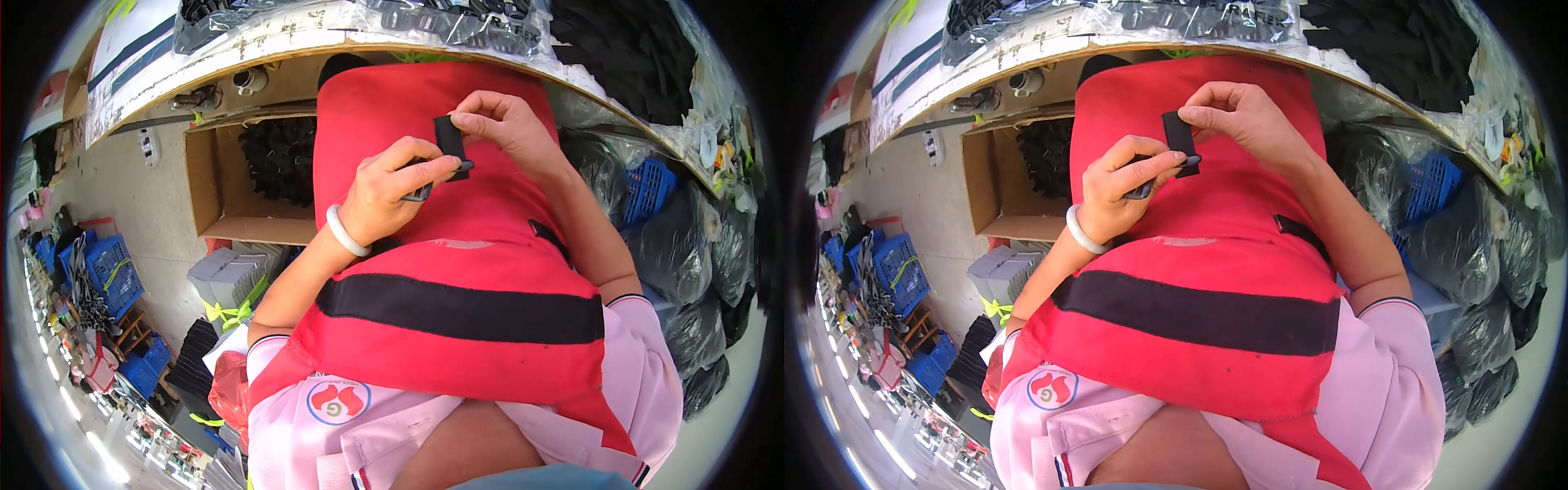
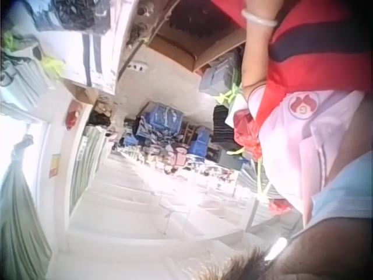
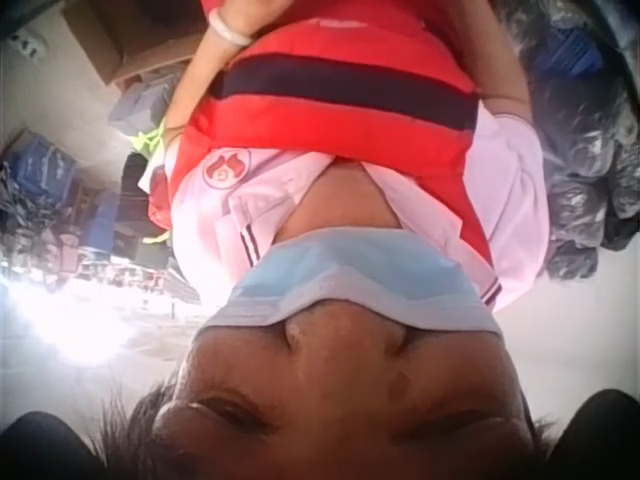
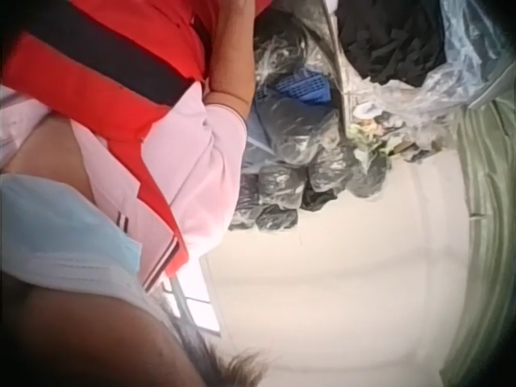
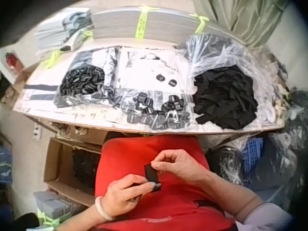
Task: The recorder is assembling black plastic buckles onto nylon fabric straps at a factory workbench.
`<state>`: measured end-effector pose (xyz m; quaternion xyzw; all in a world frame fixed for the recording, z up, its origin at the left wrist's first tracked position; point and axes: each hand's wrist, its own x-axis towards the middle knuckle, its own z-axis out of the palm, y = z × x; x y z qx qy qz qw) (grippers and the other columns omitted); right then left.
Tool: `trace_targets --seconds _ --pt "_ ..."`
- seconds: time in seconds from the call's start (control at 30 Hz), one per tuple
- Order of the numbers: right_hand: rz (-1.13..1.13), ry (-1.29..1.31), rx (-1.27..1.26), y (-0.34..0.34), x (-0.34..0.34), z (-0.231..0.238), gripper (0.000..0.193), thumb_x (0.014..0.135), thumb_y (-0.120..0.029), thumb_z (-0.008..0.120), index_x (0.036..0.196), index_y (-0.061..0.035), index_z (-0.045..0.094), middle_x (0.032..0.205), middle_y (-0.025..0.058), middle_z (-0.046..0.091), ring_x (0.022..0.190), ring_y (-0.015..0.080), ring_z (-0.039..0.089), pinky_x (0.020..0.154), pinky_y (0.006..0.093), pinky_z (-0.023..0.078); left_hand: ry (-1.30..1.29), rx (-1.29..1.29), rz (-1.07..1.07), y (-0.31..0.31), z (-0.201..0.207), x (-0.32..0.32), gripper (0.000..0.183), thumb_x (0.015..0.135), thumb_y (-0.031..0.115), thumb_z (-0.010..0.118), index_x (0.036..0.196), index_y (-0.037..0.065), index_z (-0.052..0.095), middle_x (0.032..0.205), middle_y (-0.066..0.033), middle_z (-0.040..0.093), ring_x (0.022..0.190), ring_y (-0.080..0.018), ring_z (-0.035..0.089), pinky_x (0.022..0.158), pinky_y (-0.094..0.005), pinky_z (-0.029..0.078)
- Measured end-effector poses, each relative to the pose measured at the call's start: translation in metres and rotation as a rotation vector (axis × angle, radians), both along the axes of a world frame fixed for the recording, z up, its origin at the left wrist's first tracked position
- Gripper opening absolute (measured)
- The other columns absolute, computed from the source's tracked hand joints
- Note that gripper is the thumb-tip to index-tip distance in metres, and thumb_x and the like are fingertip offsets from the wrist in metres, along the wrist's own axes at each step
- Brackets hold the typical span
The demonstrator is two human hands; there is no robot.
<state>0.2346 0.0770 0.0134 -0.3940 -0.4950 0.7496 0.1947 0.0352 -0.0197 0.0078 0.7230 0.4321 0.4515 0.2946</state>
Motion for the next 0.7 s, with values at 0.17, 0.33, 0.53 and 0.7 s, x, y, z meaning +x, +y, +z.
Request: trace_targets --seconds 0.17,0.33,0.53,0.7 --pt "-0.064 0.035 0.037 -0.006 -0.005 0.001 0.014 0.088 -0.011 0.069 0.095 -0.0014 0.06 0.087 0.0037 0.066 0.081 0.0097 0.063 0.074 0.0243 0.052 -0.03 -0.018 0.01 -0.006 0.0 -0.001 0.035 0.073 -0.008 0.069 0.104 0.009 0.07 0.09 -0.0064 0.062 0.075 -0.0238 0.066 0.06 -0.0334 0.054" --pt "-0.15 0.042 0.149 -0.006 -0.022 -0.014 0.013 0.088 -0.007 0.068 0.094 -0.0027 0.057 0.088 0.0034 0.065 0.08 0.0091 0.062 0.072 0.0231 0.051 -0.041 -0.023 0.063 -0.013 0.016 -0.005 0.032 0.075 -0.006 0.07 0.104 0.007 0.069 0.089 -0.0076 0.064 0.075 -0.0234 0.066 0.062 -0.0332 0.054" --pt "-0.122 0.209 0.208 -0.004 -0.099 -0.02 0.022 0.09 -0.014 0.067 0.104 -0.0006 0.059 0.096 0.0076 0.065 0.086 0.014 0.063 0.078 0.0265 0.052 -0.321 -0.272 0.064 -0.032 0.045 -0.008 0.025 0.083 -0.003 0.068 0.108 0.001 0.068 0.088 -0.0091 0.066 0.074 -0.0161 0.063 0.062 -0.0268 0.05" --pt "0.213 0.18 0.054 -0.007 -0.099 -0.021 0.034 0.094 -0.024 0.061 0.117 0.0008 0.06 0.103 0.008 0.066 0.098 0.0138 0.061 0.087 0.0294 0.049 -0.912 -0.837 0.043 -0.029 0.042 -0.017 0.026 0.097 0.019 0.057 0.107 -0.004 0.062 0.088 -0.01 0.066 0.052 -0.0092 0.054 0.043 -0.02 0.039"
